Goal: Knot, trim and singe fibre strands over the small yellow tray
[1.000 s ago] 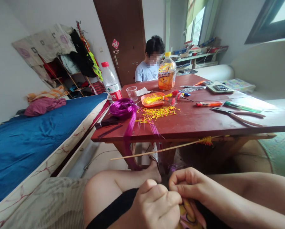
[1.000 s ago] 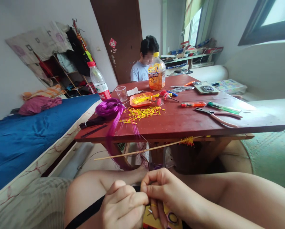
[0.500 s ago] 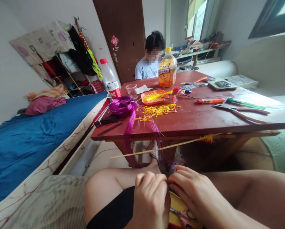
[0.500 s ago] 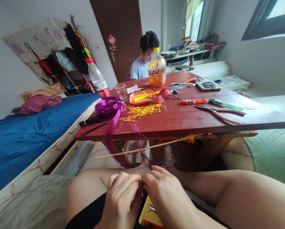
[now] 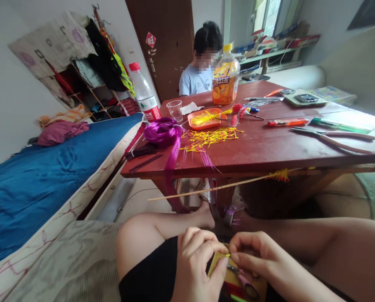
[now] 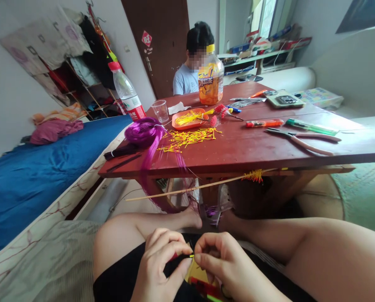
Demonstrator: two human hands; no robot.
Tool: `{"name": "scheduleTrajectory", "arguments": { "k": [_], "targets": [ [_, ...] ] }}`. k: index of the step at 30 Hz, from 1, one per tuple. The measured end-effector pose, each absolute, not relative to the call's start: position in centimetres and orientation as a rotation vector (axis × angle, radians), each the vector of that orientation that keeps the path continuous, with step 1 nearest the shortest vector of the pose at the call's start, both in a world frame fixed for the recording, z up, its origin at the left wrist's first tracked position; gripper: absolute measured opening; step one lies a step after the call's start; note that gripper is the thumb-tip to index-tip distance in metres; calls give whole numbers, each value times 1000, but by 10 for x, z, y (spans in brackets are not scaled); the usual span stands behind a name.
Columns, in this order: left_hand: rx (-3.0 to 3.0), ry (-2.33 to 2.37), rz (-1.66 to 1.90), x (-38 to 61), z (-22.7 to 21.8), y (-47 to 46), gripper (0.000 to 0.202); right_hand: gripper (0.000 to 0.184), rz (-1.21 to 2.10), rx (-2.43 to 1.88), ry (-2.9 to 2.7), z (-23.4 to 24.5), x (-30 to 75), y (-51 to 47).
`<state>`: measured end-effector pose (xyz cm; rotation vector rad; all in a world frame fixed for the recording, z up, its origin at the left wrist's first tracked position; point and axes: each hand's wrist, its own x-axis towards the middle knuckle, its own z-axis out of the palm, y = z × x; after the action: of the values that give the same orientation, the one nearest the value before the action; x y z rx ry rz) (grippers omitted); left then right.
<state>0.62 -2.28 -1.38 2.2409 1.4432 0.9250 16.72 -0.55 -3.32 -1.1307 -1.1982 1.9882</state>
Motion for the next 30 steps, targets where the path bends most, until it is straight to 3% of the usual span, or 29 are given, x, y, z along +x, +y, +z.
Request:
{"name": "scheduleTrajectory", "arguments": {
  "k": [13, 30],
  "targets": [
    [1944, 1496, 979, 8, -24, -28, 14, 38, 2042, -1067, -1001, -32, 162, -10],
    [2376, 1372, 809, 2, -11, -23, 12, 23, 2159, -1046, -922, -42, 168, -12]
  ]
}}
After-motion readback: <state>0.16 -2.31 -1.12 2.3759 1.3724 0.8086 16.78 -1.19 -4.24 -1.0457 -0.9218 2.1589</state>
